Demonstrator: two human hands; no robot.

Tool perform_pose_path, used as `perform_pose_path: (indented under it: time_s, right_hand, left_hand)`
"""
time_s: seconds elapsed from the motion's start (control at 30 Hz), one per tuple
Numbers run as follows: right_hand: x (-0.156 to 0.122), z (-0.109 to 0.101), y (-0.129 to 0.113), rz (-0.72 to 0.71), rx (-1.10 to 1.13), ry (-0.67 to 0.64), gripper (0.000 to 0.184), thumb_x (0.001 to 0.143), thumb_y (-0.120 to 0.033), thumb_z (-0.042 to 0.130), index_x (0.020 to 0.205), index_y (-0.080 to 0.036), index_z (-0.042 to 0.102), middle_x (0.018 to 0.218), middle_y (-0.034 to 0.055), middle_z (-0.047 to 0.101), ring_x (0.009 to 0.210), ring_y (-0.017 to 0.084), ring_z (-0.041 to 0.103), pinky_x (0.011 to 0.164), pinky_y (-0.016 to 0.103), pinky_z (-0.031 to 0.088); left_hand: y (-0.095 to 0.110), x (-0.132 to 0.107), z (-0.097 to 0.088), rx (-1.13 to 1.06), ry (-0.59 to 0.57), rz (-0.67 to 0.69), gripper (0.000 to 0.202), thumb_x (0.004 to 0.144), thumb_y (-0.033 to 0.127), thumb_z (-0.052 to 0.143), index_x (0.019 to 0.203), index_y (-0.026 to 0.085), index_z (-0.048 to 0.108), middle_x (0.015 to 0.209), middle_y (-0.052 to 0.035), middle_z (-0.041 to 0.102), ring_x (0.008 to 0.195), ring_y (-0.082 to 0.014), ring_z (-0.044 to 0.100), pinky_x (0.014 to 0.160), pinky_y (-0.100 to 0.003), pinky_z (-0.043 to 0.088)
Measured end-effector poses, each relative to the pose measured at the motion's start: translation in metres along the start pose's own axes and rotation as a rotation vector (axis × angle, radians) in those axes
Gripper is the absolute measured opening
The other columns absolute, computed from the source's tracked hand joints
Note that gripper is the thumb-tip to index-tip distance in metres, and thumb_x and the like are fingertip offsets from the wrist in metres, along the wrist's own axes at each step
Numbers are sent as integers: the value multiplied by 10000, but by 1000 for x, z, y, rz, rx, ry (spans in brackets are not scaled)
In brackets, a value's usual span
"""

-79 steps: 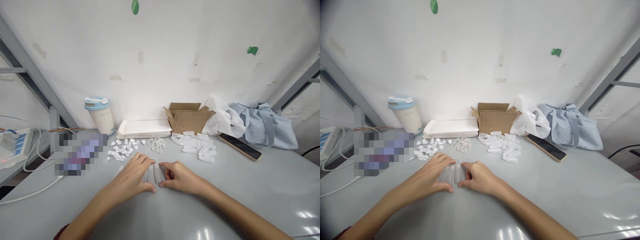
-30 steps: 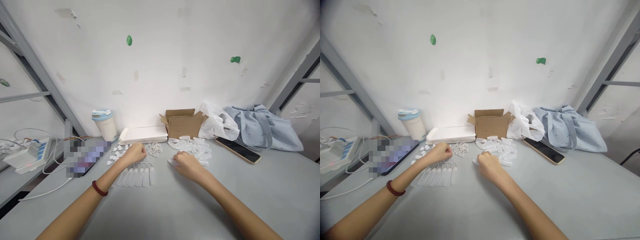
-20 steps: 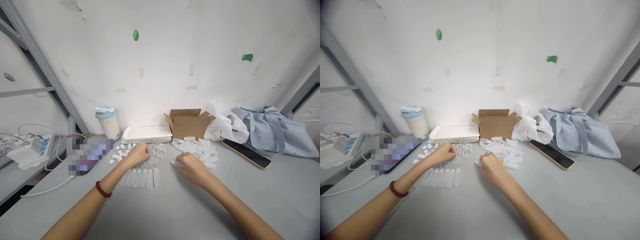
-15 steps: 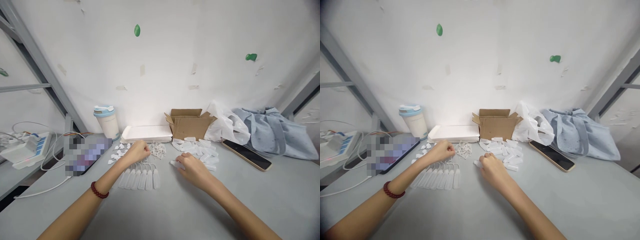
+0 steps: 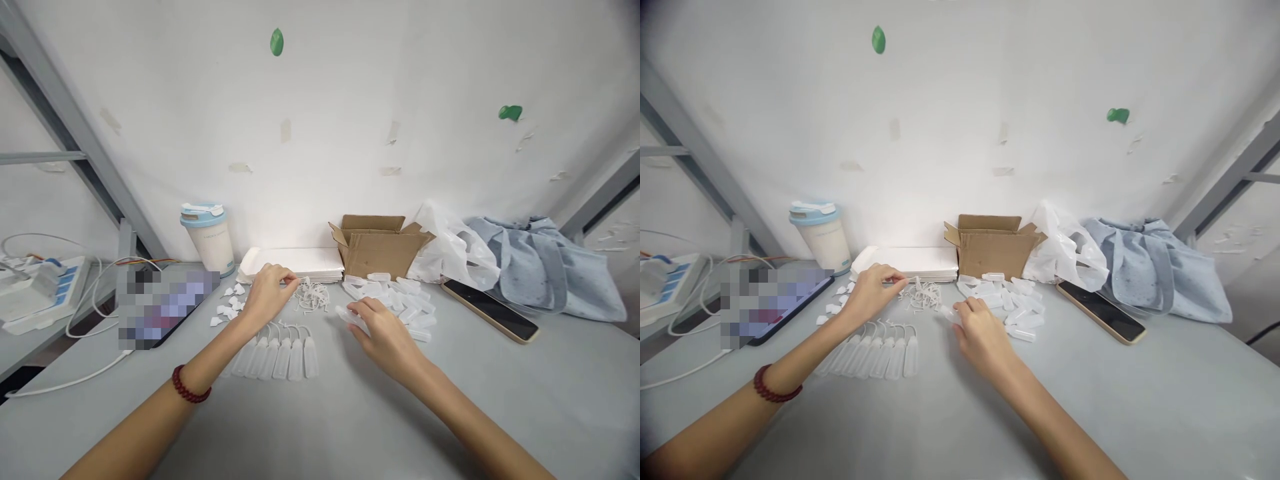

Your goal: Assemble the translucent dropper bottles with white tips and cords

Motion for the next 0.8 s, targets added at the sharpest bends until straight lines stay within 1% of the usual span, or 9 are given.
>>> perform_pose_path:
  time_s: [0.2,0.3,0.5,0.6,0.67,0.77,0.8]
  right_hand:
    - [-2,0,-2,-19,16,27,278,845,-128,502,1116,-138,563,1081,117,597,1003,244,553,734,310,451]
    - [-2,0,-3,-33,23,34,279,840,-116,506,1112,-130,565,1065,116,598,986,242,559,729,313,454]
    - [-4,-1,-5,-58,28,47,267,837,-110,512,1098,-130,567,1050,118,599,980,236,559,718,301,452]
    - [-3,-1,-5,-71,25,48,267,839,-115,513,1101,-132,565,1056,119,599,990,236,557,728,301,450]
    - [-3,0,-4,-77,22,53,268,840,-120,514,1102,-136,564,1062,117,599,993,237,557,731,301,448]
    - [-3,1,-3,-69,16,57,265,839,-127,519,1099,-142,567,1065,115,599,983,237,563,724,299,446]
    - [-3,1,-4,-68,16,57,262,840,-127,518,1097,-142,568,1065,116,599,980,236,565,720,299,446]
  left_hand:
    - [-1,1,1,23,46,25,174,780,235,500,691,186,642,729,-36,665,806,-214,560,733,-325,428]
    - [-2,0,1,32,84,19,194,798,243,466,709,177,625,753,-44,667,813,-213,560,729,-323,430]
    - [1,-1,1,56,45,23,193,785,264,469,680,182,608,718,-40,666,782,-215,571,707,-319,431]
    - [4,-1,-2,73,66,0,218,809,262,428,738,174,614,795,-58,672,836,-223,567,743,-329,423]
    - [4,-1,0,81,22,0,198,785,243,448,712,173,618,773,-55,674,819,-224,577,725,-319,421]
    - [0,-2,6,88,-106,5,173,705,177,488,569,178,593,631,-34,654,674,-206,592,624,-284,410]
    - [-1,-2,7,89,-132,-1,181,694,164,484,543,178,583,607,-31,647,639,-200,589,601,-278,401]
Point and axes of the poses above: each hand's wrist, its own x-axis towards the middle knuckle, its own z-axis out of the palm, y = z × x, the point moved 3 cm from there along x, towards the middle knuckle
